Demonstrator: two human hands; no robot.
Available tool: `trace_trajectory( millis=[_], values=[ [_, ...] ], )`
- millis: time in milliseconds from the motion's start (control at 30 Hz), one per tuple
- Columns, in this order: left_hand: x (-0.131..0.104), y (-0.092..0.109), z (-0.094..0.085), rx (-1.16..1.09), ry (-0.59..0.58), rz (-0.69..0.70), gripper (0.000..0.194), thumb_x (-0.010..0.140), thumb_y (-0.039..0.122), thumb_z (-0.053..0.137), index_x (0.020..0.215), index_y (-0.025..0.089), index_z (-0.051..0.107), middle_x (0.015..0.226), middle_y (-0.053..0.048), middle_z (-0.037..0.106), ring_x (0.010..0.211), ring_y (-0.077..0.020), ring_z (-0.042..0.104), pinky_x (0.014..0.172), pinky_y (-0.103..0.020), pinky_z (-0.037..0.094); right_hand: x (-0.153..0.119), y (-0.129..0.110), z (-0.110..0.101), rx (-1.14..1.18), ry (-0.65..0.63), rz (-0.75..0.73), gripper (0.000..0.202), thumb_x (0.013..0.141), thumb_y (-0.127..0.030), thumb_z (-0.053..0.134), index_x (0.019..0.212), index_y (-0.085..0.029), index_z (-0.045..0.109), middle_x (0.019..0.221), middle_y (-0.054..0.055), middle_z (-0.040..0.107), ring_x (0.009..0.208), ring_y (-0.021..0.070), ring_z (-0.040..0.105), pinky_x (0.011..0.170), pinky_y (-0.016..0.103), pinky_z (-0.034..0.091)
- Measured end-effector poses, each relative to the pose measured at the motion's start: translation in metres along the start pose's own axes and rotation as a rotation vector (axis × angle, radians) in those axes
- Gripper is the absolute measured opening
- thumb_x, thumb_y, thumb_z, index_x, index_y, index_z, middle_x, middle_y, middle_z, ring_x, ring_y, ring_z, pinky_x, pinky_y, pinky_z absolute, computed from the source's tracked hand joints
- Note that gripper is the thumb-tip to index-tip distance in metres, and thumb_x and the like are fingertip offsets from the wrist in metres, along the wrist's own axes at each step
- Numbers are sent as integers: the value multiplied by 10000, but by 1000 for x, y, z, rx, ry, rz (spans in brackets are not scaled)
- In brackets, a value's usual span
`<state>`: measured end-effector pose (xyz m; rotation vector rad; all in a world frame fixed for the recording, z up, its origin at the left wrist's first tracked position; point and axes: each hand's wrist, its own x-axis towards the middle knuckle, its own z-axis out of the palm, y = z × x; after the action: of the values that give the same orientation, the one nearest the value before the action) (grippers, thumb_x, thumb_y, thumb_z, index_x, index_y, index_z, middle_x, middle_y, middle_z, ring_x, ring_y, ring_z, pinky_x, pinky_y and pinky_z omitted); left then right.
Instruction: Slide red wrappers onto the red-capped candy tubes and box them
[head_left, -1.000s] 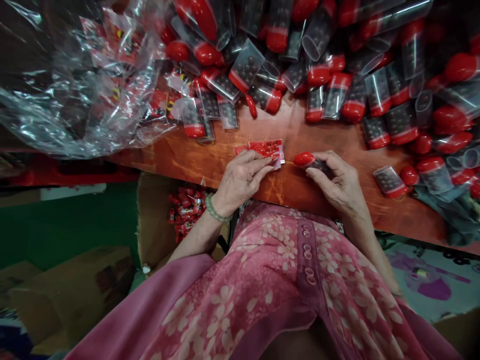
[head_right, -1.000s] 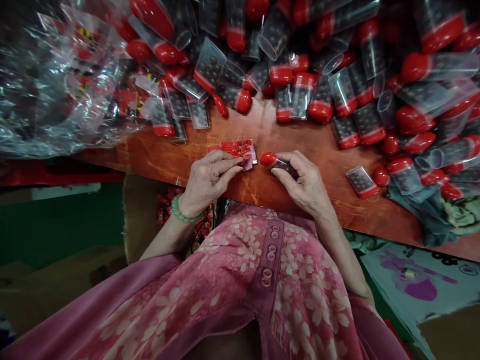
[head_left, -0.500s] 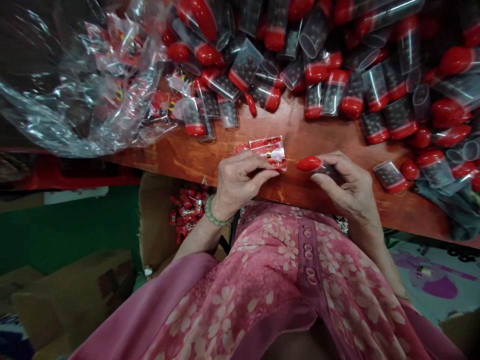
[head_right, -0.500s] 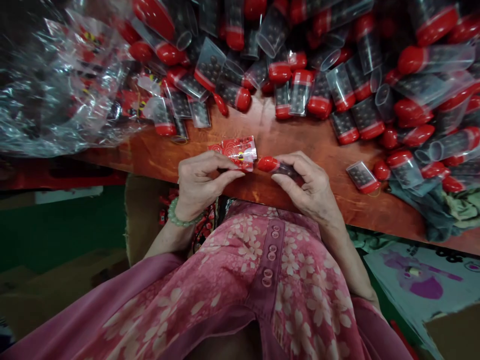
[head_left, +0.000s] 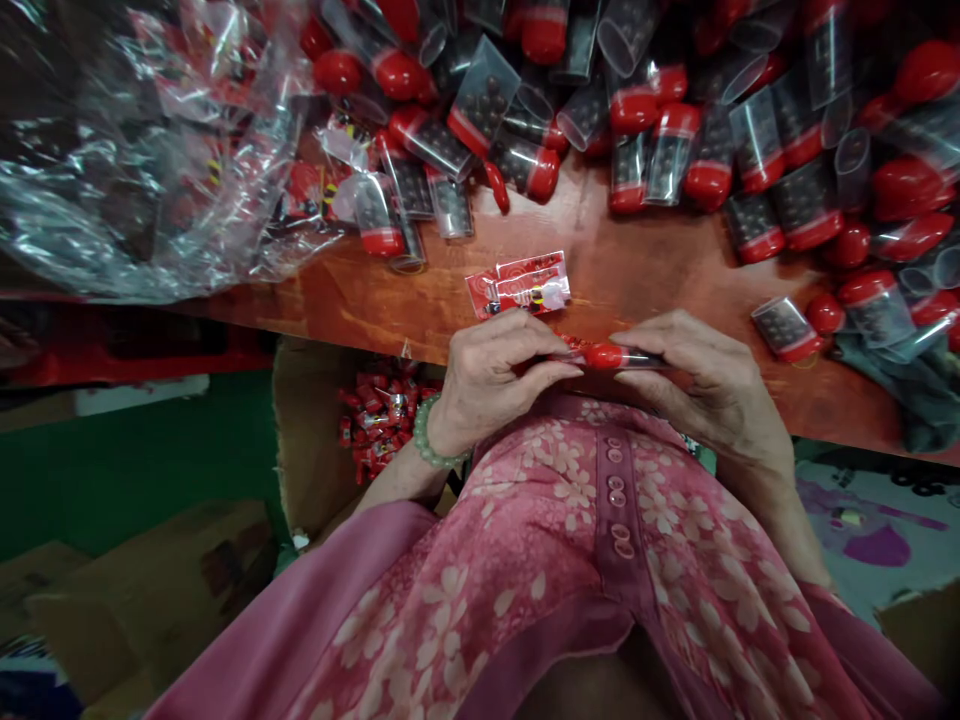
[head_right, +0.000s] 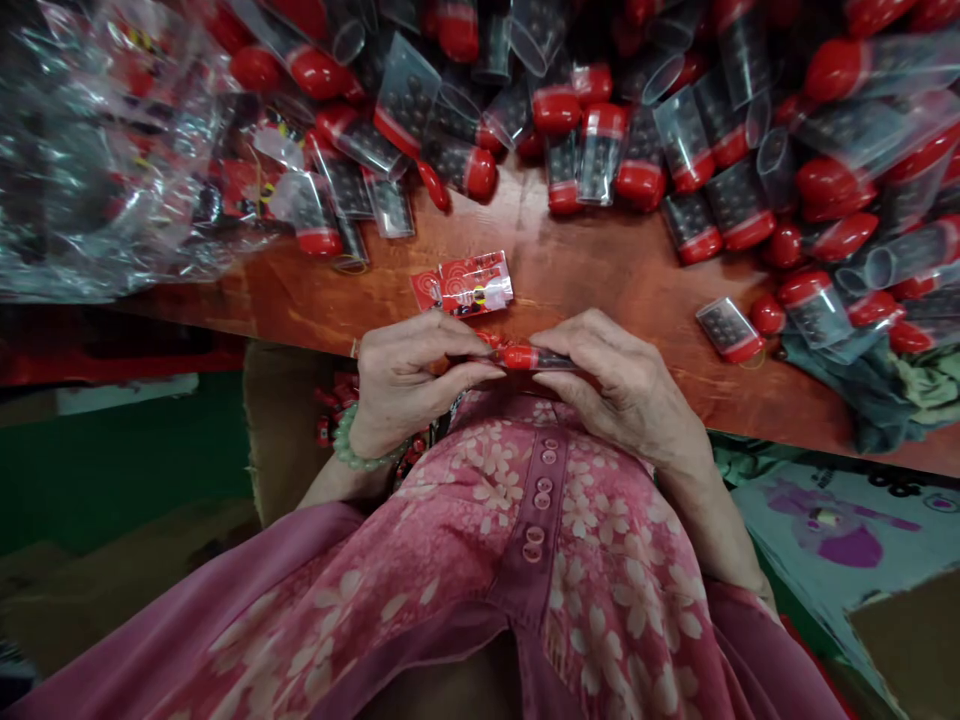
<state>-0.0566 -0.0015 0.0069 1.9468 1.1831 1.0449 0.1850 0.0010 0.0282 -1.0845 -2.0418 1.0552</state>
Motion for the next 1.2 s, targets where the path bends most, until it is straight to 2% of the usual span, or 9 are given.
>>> trace_trajectory(
  millis=[267, 500, 600, 800, 900, 1000, 1067, 1133, 1200],
  values=[
    [-3, -4, 8, 8, -93, 46, 173, 899, 329, 762, 877, 158, 770, 770, -29, 746, 686, -104, 676, 667, -224, 562, -3, -1, -6, -213, -217, 100, 266, 1033, -375, 566, 1231, -262, 702, 1012, 65, 715, 848, 210, 703, 792, 362, 603],
    [-4, -6, 10, 75, -194, 36, 216, 937, 353, 713, 898, 149, 772, 770, -34, 730, 687, -108, 664, 662, -225, 540, 1, -3, -6, -364, -403, 81, 231, 1047, -274, 503, 1186, -225, 680, 977, 65, 665, 806, 199, 647, 716, 344, 546],
    [-5, -7, 11, 105, -239, 25, 252, 965, 379, 672, 918, 153, 773, 775, -34, 719, 699, -110, 652, 678, -234, 530, 4, -6, -5, -420, -426, 113, 198, 1026, -255, 540, 1137, -206, 696, 946, 61, 633, 771, 193, 629, 677, 336, 518],
    [4, -9, 7, 74, -372, 36, 297, 995, 413, 615, 971, 157, 765, 904, -65, 773, 808, -143, 676, 806, -283, 526, 7, -6, -7, -319, -497, 178, 273, 1047, -299, 527, 1253, -196, 674, 1049, 84, 671, 906, 212, 665, 823, 353, 553],
    [13, -8, 3, -16, -507, -27, 333, 1014, 416, 568, 948, 149, 754, 888, -76, 769, 807, -151, 675, 810, -283, 508, 7, 0, -8, -119, -402, 166, 273, 1034, -291, 554, 1259, -243, 701, 1101, 69, 710, 978, 217, 692, 865, 353, 573],
    [21, -9, 0, -181, -633, -168, 391, 1006, 441, 550, 833, 144, 737, 741, -37, 707, 652, -112, 598, 667, -244, 449, 7, 7, -5, 158, -283, 159, 252, 985, -283, 644, 1217, -272, 743, 1145, 41, 747, 1032, 210, 713, 915, 345, 582],
    [25, -11, 0, -285, -684, -321, 484, 989, 508, 557, 720, 134, 704, 617, -3, 622, 545, -81, 498, 570, -234, 372, 6, 10, -1, 339, -222, 239, 233, 944, -262, 702, 1166, -273, 770, 1088, 15, 776, 975, 188, 730, 884, 320, 590],
    [25, -15, 0, -381, -630, -480, 545, 939, 613, 599, 714, 128, 711, 607, 6, 616, 540, -74, 485, 558, -229, 361, 4, 13, 4, 479, -122, 391, 208, 903, -250, 748, 1105, -272, 793, 980, -10, 788, 834, 152, 726, 781, 280, 592],
    [22, -19, 3, -530, -444, -614, 598, 856, 721, 644, 869, 135, 766, 762, -22, 718, 658, -110, 605, 638, -232, 447, 2, 16, 10, 579, -2, 538, 207, 862, -269, 794, 1069, -268, 805, 872, -25, 774, 678, 116, 676, 647, 242, 560]
  ],
)
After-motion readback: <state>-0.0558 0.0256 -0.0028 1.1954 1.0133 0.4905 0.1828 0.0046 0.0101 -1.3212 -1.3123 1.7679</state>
